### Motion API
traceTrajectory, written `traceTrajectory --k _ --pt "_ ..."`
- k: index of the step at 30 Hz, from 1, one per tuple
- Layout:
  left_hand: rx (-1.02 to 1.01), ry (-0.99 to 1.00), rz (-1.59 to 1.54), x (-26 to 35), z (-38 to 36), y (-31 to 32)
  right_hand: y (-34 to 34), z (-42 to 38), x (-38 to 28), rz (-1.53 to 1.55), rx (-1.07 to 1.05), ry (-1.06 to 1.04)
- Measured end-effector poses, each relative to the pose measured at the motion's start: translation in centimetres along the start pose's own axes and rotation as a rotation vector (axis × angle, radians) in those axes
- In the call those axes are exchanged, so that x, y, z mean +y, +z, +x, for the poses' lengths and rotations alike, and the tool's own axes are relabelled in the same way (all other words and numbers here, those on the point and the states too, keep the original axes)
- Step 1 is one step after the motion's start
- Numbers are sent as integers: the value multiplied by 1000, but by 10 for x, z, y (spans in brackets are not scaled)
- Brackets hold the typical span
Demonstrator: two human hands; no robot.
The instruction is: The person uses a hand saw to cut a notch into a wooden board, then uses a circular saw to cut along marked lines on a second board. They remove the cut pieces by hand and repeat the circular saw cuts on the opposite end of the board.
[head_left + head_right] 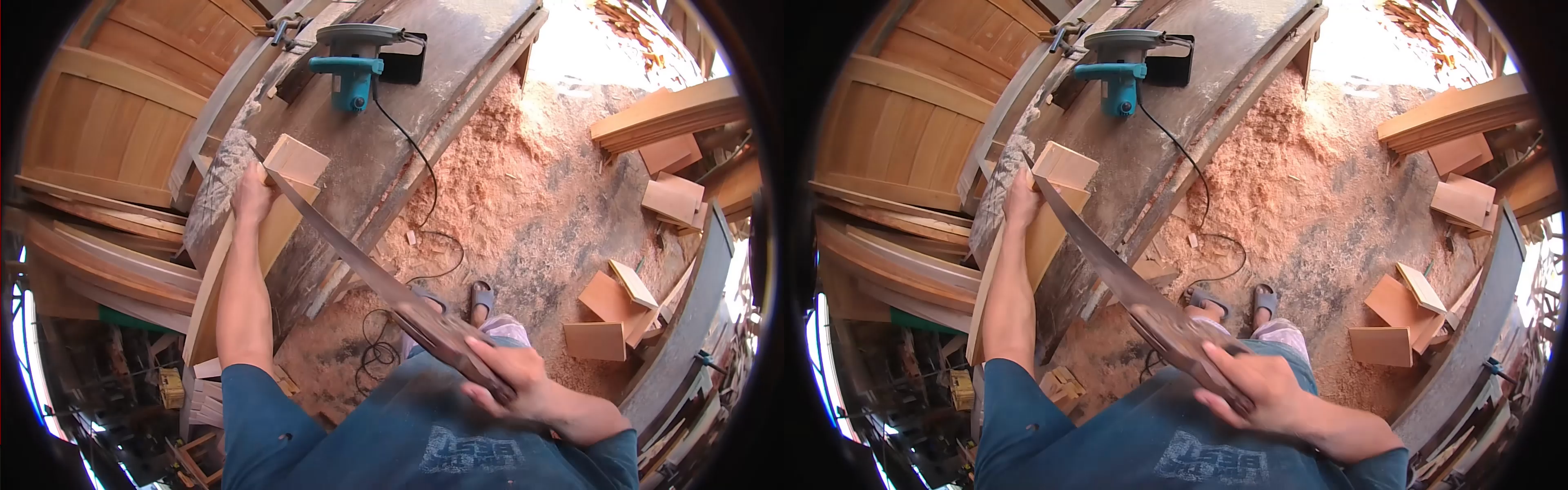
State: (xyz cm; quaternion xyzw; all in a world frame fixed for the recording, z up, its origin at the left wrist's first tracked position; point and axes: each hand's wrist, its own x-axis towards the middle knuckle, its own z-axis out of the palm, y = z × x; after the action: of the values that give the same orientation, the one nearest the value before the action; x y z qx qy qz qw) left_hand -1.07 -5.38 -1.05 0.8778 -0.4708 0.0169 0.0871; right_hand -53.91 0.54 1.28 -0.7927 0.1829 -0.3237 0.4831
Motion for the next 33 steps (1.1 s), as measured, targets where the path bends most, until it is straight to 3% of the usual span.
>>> traceTrajectory --k 2,4,13,16,21,24,29,33 --pt "46 23 35 -6 -11 6 56 75 39 116 39 104" --pt "88 31 47 -7 -16 8 84 129 42 86 87 19" --pt "-14 -42 -45 4 -4 -6 -30 -23 -6 65 -72 57" --pt "11 -38 -11 10 -10 -6 -26 -10 5 93 -65 78" --pt "54 49 -27 -5 -9 4 59 110 62 137 56 65" --pt "66 22 -13 1 -8 0 56 112 45 126 31 74" --pt "4 -52 14 5 -6 -3 13 44 24 180 33 86" --pt "33 1 -3 4 -8 1 70 114 55 191 90 129"
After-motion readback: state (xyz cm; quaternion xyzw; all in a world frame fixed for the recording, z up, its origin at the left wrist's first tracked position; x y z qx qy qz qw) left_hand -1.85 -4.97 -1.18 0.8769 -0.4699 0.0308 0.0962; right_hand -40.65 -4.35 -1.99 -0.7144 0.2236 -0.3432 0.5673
